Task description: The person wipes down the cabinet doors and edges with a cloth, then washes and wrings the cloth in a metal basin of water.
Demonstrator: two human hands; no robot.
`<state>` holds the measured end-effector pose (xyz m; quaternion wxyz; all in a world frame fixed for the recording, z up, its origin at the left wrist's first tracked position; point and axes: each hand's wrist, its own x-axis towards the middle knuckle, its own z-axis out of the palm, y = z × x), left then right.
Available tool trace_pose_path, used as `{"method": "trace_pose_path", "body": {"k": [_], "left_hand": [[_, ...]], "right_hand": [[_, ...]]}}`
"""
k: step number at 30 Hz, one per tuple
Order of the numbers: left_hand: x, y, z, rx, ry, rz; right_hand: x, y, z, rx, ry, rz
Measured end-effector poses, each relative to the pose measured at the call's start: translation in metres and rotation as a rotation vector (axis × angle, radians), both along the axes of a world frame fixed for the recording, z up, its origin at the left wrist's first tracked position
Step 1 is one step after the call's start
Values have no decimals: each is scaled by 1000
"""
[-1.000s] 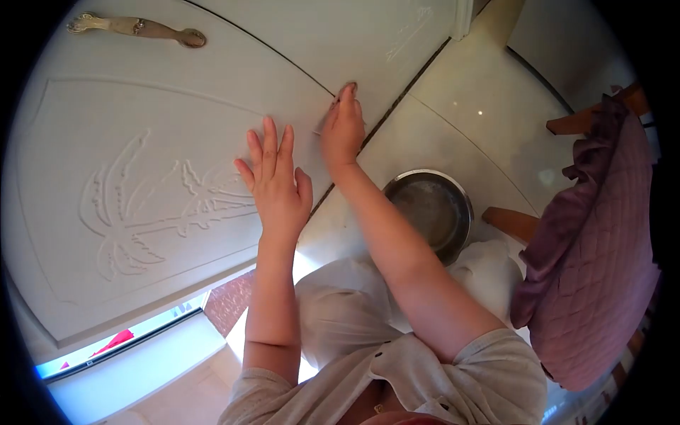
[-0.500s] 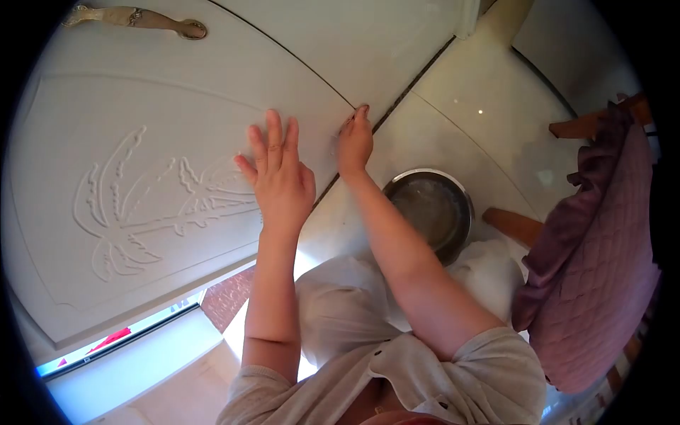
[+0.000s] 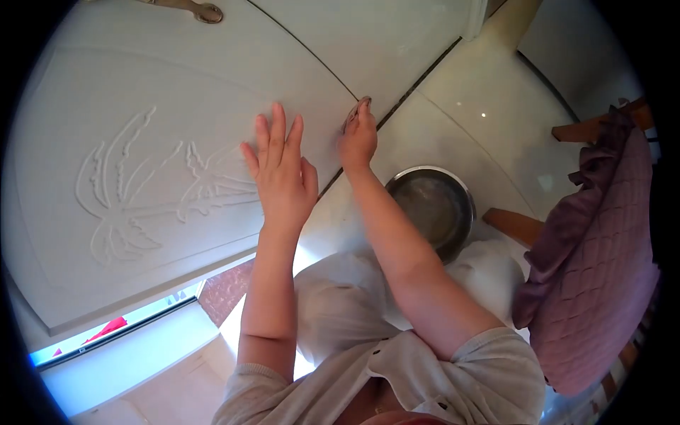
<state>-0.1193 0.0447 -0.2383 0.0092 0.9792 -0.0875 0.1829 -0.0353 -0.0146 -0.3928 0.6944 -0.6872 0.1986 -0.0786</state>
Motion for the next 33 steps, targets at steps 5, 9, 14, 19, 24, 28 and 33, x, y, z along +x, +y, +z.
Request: {"method": "trace_pose_path", "body": {"k": [5,9,14,19,24,28,33], "left_hand": [[0,4,-3,-244,-118,-199],[-4,6,-3,-282,-1,-128],[-8,8,0,-339,77,-28],[-5,17,6,-444,179,52],[-10,17,7,-410,175,49],[-11,22,7,-474,195,54],[-9,22,10,-510,176,29]], "right_hand": [[1,2,-5,-259,-366,-136],[-3,0,2,-137,-319,-42],[-18,10,33,-130,-414,-4],[-32,30,43,-234,-559,71],[-26,28,2,-40,-213,75],[-35,29,44,-156,-361,56],[-33,28,31,-163,-402,111]]}}
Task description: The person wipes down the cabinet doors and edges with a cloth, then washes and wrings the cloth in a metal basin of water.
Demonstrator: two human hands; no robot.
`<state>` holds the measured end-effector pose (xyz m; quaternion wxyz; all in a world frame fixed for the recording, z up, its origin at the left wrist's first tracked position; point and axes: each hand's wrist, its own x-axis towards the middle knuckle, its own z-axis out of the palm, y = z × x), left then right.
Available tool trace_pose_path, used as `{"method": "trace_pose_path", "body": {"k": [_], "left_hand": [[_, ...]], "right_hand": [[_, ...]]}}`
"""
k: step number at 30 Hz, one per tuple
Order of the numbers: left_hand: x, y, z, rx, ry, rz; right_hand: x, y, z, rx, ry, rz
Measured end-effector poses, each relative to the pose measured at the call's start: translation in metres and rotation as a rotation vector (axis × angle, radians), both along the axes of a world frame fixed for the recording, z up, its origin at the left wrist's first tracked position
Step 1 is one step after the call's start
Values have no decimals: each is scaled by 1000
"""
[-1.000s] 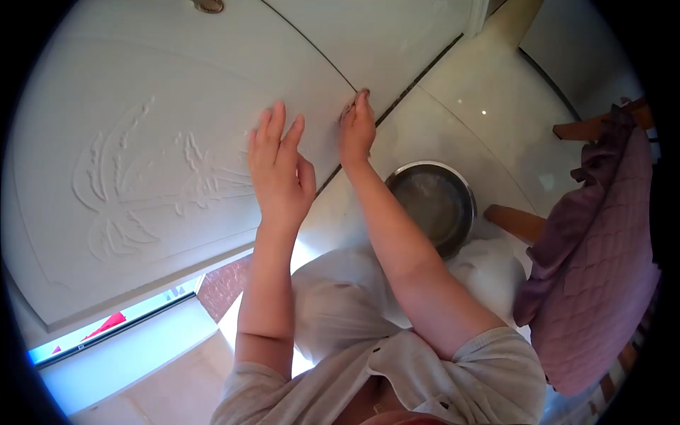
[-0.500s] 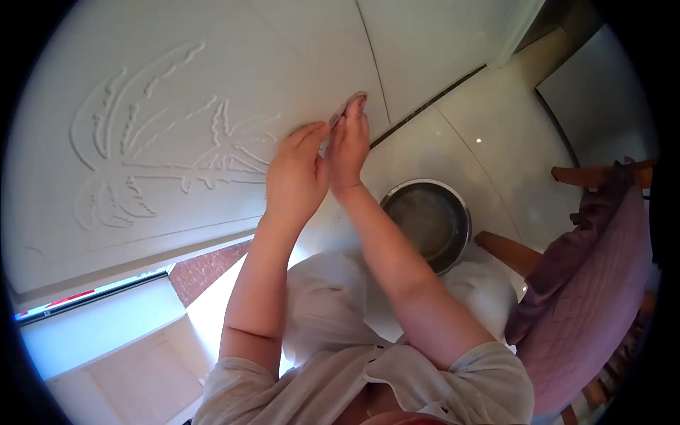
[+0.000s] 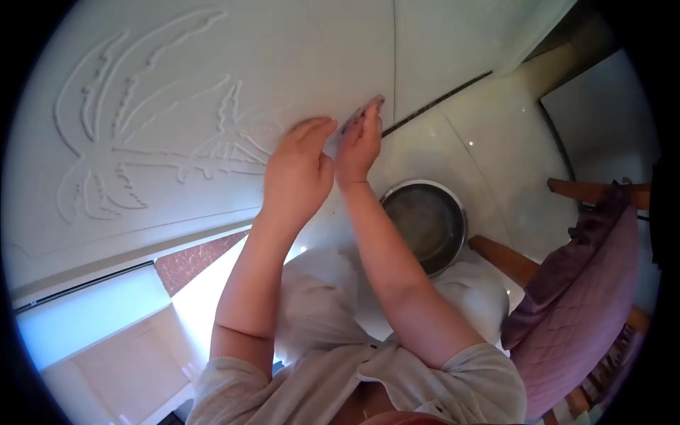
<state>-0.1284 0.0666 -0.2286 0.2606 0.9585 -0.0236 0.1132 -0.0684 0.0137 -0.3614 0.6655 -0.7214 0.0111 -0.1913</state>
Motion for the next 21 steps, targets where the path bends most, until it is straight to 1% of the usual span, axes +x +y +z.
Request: {"method": "trace_pose_path", "body": {"k": [2,3,5,6,7,9,11,12,14,18,19,21], "left_hand": [[-1,1,2,10,25,10],[-1,2,1,2,17,17],[1,5,-3,-10,-3,14],[3,3,-3,-35,-17,29],[5,1,0,-26,2,49],[3,-2,0,-44,19,83],[3,0,0,-18,12,88],[3,1,2,-35,-4,99],[0,3,4,-54,10,74],[0,6,2,-87,22,62],[1,6,-1,-103,-3,63],[-2,4,-3,-120,-14,51]], "right_hand": [[11,4,-26,-75,-25,-194],[8,4,-16,-82,-34,-187],[0,4,16,271,183,28],[1,8,22,245,171,42],[0,13,25,564,199,164],[-5,12,21,855,239,298],[-6,8,16,15,-127,49],[-4,9,11,-1,-144,60],[0,14,-3,130,-46,-12],[-5,16,19,138,-88,29],[-4,12,30,645,58,223],[-9,6,35,1152,215,399]]}}
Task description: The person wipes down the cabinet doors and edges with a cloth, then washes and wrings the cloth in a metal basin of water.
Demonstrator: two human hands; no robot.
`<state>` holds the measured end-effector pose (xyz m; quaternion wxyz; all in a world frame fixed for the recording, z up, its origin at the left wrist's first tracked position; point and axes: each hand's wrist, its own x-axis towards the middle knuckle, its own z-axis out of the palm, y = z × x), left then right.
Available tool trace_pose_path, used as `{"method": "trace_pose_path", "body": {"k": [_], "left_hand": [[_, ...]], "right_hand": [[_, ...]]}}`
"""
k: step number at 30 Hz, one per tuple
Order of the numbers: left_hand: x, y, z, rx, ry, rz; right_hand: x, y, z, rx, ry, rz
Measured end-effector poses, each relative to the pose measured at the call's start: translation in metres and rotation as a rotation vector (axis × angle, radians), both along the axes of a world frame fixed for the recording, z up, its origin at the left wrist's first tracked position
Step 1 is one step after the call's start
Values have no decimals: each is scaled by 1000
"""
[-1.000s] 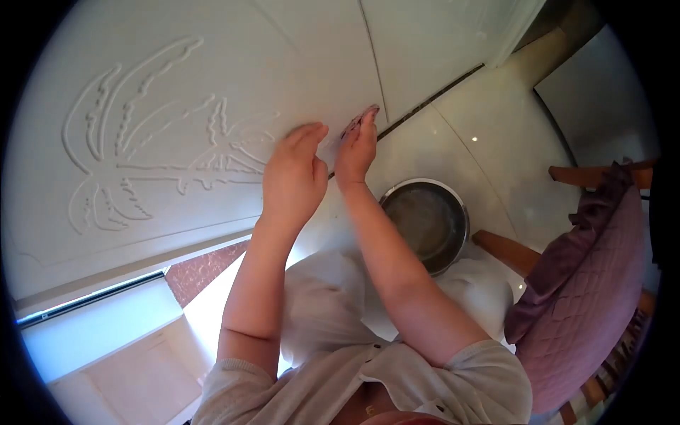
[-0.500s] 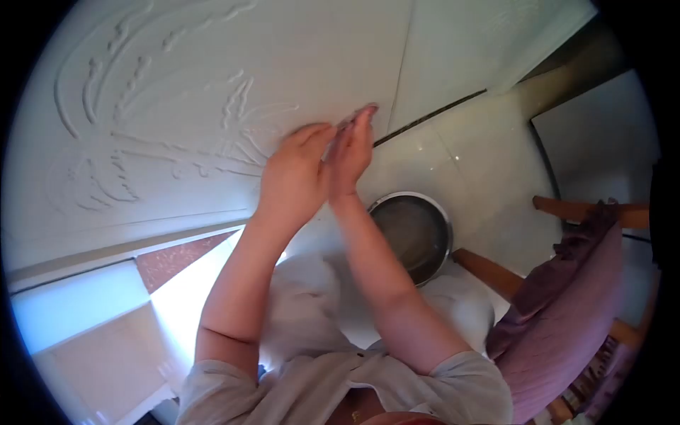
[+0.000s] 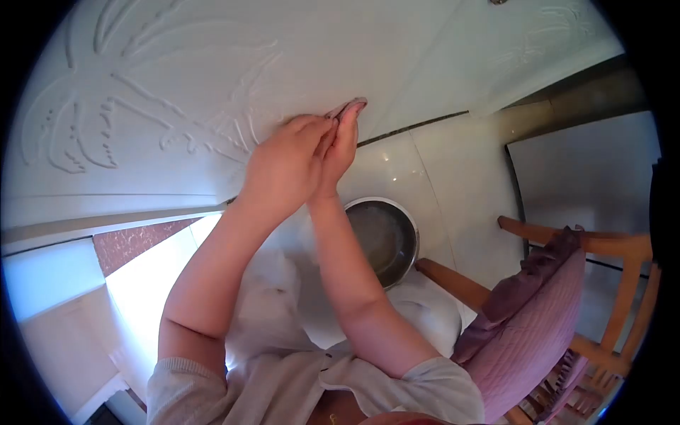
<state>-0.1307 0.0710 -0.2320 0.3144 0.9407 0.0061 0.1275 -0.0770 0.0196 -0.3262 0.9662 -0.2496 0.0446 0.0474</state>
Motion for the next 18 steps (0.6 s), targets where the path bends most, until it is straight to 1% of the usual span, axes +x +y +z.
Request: {"method": "trace_pose_path", "body": {"k": [2,3,5,6,8,9,10,11,12,13,15,16,18], "left_hand": [[1,0,7,-15,47,18],[1,0,9,-13,45,15],[-2,-4,12,-180,-46,17],[-2,-5,12,-181,-45,17],[-3,-7,10,-133,-51,4],[-4,-6,11,-132,-51,6],[-4,-5,11,-197,5,18],[-4,-4,12,-260,61,29],[-3,-4,14,-256,62,27],[-3,-4,16,-255,91,47],[-2,-4,16,-257,120,69],[-2,-4,16,-274,110,67],[-1,-6,15,-297,100,70]], "right_hand": [[-2,-2,2,-990,-361,-360],[-2,-6,12,-988,-360,-364],[-1,-31,44,-493,-271,36],[2,-44,55,-494,-271,37],[9,-70,68,-519,-303,290],[9,-78,69,-382,-262,305],[10,-87,69,-380,-261,306],[12,-95,67,-476,-249,323],[15,-103,66,-570,-237,338],[18,-114,64,-568,-236,337],[23,-131,61,-878,-475,399],[21,-130,59,-880,-475,402],[17,-123,55,-888,-599,323]]}}
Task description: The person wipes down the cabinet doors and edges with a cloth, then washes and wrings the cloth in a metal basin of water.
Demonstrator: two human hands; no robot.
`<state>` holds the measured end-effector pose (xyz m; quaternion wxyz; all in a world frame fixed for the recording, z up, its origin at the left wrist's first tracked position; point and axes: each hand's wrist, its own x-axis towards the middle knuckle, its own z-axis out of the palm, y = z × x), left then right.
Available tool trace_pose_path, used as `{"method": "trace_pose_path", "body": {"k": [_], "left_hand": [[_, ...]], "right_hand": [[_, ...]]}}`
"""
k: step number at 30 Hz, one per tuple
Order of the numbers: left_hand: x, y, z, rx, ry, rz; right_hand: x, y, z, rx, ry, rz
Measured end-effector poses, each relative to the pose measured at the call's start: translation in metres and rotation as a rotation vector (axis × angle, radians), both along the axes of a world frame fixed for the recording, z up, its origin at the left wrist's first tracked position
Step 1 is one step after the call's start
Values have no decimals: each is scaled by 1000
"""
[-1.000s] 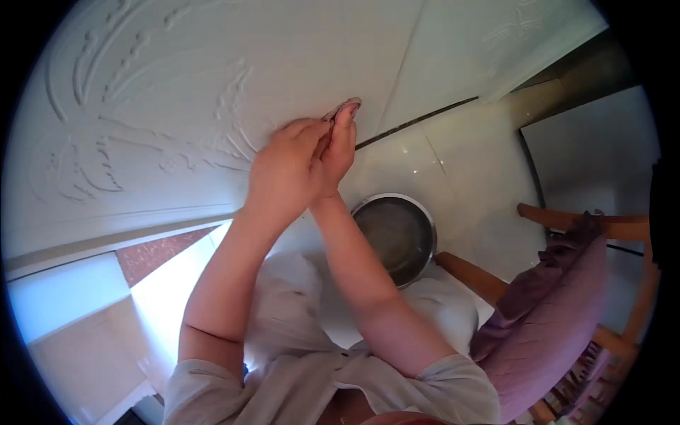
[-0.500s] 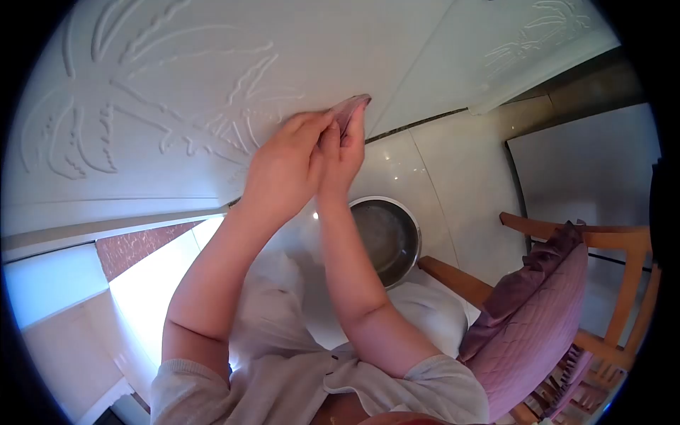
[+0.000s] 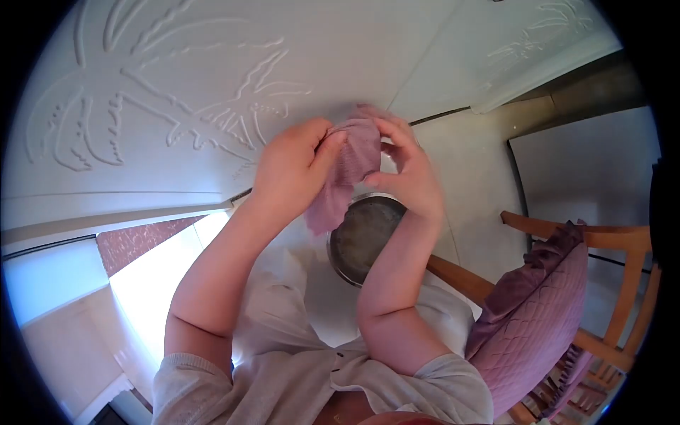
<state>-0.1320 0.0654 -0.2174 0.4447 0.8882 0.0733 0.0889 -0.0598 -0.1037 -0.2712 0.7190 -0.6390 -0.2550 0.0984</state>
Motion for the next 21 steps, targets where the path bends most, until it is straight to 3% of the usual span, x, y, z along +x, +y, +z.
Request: {"method": "trace_pose_path", "body": {"k": [1,3,4,7,9,10,12,14,16,17,18,20,21], "left_hand": [[0,-1,1,-53,33,-3],[1,-3,5,-108,63,-9],[0,-4,7,-50,88,-6],[1,1,6,99,93,38],[0,5,-2,188,77,84],[0,8,-7,256,16,96],[0,10,-9,336,-42,105],[-1,11,-10,395,-107,80],[-3,15,-7,407,-176,19],[-2,18,-6,409,-246,-36],[0,19,-2,416,-244,-40],[2,21,5,592,-522,-210],[3,19,4,591,-517,-217]], "right_hand": [[-2,3,-1,8,-46,-4],[-5,6,-3,59,344,186],[-4,3,-7,58,342,183],[4,1,-11,204,536,-139],[9,10,-8,260,297,-614],[7,22,4,263,299,-613],[2,55,21,336,-26,-730],[10,76,-13,190,-59,-803],[8,98,-28,-150,-470,-875],[6,109,-38,-143,-465,-880],[2,121,-51,55,-231,-756],[-3,136,-91,248,9,-629],[-5,139,-119,-131,-188,-656]]}}
